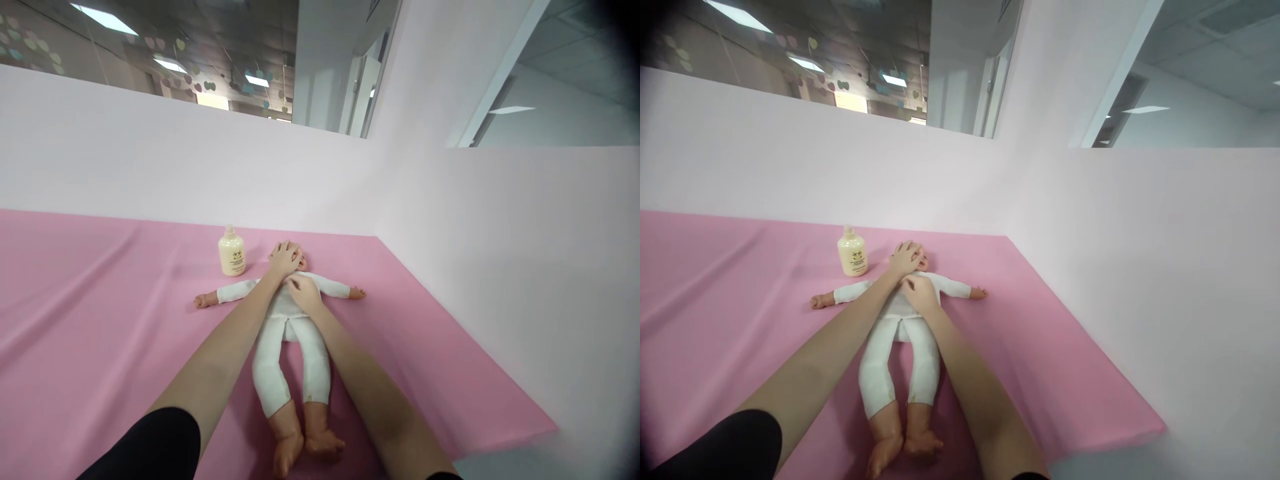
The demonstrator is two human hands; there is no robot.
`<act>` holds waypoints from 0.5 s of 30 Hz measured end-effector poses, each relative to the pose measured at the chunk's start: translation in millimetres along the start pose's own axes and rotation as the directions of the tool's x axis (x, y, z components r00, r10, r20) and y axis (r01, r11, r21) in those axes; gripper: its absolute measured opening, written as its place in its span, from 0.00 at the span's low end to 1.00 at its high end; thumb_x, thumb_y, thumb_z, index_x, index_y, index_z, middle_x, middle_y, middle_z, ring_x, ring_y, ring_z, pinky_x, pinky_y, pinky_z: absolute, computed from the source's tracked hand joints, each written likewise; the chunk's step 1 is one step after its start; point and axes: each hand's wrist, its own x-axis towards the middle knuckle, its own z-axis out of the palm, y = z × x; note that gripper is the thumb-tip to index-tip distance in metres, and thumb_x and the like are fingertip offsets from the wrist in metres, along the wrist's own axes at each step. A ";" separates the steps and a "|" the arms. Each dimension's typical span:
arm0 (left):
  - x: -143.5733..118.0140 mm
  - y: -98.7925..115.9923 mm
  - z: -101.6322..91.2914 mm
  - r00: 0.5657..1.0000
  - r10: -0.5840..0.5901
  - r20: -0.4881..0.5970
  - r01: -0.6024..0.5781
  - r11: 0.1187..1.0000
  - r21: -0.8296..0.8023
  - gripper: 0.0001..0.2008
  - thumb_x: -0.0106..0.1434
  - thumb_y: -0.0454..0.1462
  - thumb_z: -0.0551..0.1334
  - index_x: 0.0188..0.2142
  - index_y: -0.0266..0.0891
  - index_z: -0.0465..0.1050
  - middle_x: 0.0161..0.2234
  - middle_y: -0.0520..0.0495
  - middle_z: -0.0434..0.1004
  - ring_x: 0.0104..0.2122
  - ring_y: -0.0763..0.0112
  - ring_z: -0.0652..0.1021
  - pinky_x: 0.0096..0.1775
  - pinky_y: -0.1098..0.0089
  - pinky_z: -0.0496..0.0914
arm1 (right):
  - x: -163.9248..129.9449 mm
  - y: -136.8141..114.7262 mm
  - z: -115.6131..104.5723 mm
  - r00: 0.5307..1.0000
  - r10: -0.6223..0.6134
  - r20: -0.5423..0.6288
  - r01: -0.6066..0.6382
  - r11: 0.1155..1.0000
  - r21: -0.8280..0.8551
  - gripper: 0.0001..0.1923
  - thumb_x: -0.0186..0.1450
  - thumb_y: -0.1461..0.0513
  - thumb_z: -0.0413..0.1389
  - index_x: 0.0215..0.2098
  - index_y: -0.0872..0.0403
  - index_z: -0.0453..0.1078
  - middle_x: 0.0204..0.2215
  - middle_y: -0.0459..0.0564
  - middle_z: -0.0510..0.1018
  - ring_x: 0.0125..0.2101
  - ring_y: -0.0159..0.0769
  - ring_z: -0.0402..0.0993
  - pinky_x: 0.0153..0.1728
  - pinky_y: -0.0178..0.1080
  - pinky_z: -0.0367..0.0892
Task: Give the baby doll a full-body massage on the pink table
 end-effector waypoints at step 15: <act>-3.0 -58.4 21.0 0.963 0.178 -0.204 -0.261 0.810 -0.525 0.22 0.66 0.41 0.47 0.57 0.39 0.63 0.62 0.45 0.57 0.62 0.66 0.56 0.63 0.57 0.46 | 86.6 66.0 25.9 0.992 0.020 -0.127 0.033 0.913 0.406 0.35 0.64 0.42 0.39 0.62 0.52 0.55 0.64 0.49 0.53 0.65 0.35 0.44 0.65 0.43 0.36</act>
